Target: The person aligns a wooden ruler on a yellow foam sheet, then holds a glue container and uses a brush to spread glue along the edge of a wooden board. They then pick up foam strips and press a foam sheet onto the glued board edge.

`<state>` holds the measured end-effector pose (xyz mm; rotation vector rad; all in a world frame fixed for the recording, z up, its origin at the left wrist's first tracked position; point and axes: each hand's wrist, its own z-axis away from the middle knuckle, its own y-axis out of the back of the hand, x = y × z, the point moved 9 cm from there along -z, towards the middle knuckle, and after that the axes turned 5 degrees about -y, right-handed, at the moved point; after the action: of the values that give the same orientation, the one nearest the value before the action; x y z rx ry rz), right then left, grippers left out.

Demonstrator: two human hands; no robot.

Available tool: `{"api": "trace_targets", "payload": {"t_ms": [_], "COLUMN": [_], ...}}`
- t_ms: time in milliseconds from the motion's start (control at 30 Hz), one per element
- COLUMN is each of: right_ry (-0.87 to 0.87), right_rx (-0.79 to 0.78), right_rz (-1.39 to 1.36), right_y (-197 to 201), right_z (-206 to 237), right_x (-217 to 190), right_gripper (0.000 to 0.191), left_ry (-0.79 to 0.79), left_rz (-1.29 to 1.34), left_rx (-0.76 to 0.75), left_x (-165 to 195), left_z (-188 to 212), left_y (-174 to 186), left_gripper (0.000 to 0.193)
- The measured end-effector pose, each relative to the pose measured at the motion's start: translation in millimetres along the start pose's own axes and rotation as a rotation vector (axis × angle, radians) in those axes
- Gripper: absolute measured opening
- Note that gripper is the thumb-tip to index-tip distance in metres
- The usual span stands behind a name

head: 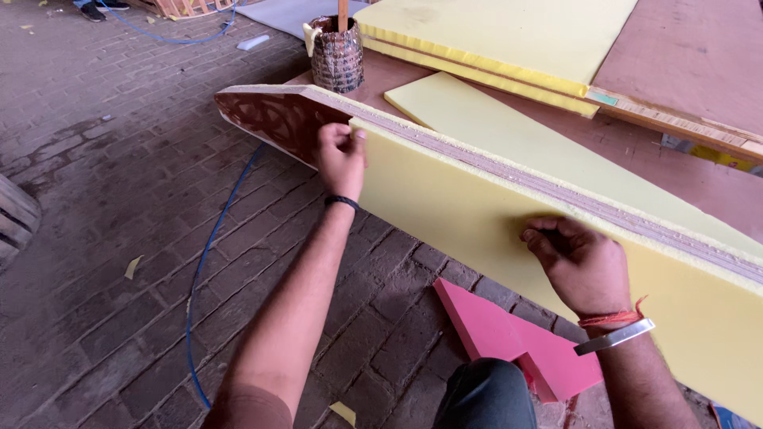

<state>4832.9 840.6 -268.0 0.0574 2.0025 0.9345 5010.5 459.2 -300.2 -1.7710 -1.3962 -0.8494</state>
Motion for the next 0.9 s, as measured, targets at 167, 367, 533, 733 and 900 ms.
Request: {"api": "trace_targets", "payload": {"t_ms": [167,367,533,733,900], "right_ry": [0.082,-0.072,0.008,0.027,0.097], "right_rx": [-0.227,-0.375,-0.389,-0.444,-0.499], "right_rz": [-0.072,-0.511,-0.589,-0.611,-0.651], "right_y": [-55,-124,-136,-141,-138], "right_z": [2,-54,-65,-56,-50], "right_x": [-37,-61,-64,-58,-58], "right_gripper": [0.026,0.037,0.042,0.045,0.048], "left_ry": [-0.149,-0.11,0.204,0.368,0.477], "left_rz": [0.125,0.002,-0.032,0.018,0.047], "left_rx": [-0.06,-0.016,-0.02,-0.026,-0.032], "left_x": [9,9,-22,-37,-55], "left_z": [22,24,102,116,139], "left_y": [-30,-28,-11,-50,-48], "left_gripper": [0.026,0.029,0.076,0.122,0.132]}}
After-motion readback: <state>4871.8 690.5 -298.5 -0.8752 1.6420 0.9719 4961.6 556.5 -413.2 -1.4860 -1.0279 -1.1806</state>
